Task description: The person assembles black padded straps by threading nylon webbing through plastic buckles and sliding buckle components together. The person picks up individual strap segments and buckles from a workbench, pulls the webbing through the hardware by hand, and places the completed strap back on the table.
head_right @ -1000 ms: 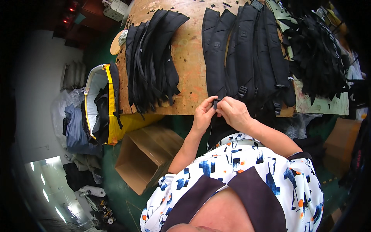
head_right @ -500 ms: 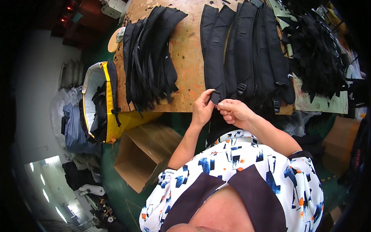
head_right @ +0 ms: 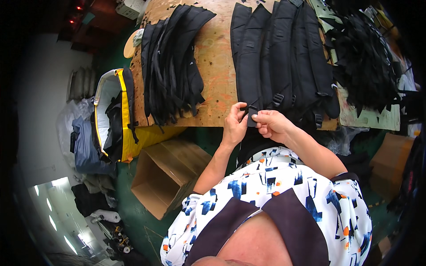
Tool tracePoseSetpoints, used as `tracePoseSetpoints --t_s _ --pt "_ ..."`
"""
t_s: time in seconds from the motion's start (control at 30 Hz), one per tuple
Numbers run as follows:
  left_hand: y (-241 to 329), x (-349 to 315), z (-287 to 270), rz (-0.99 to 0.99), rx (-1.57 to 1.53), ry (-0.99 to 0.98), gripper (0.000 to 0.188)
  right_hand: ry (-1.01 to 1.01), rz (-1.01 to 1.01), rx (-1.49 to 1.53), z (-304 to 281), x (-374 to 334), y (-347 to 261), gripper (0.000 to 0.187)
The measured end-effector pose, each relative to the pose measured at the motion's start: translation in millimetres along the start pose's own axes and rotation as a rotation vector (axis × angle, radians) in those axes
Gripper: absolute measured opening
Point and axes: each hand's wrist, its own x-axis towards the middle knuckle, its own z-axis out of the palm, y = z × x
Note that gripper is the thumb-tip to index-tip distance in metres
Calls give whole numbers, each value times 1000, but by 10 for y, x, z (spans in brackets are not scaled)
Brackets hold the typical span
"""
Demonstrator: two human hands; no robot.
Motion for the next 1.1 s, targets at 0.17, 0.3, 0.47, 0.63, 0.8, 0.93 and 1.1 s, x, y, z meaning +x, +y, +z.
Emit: tracePoseSetpoints --t_s 0.17,0.3,0.47,0.63,0.8,0.93,1.1 --pt "-91 -14 16 -195 -321 -63 22 153 -358 -570 50 0 -41 14" --pt "-5 -44 21 -238 -494 -194 26 287 -610 -714 44 62 23 17" --pt "50 -91 73 -256 -505 -160 27 395 -908 -823 22 148 134 17" --pt "62 -121 169 -282 -501 -121 27 447 -944 -770 -11 197 167 16" --pt "66 -121 193 -325 -580 -115 28 473 -1010 -867 -19 198 196 12" --pt "85 -107 152 -368 -674 -110 28 368 -1152 -1023 -29 122 183 6" --pt "119 -84 68 -358 -665 -98 28 307 -1294 -1295 -38 31 155 6"
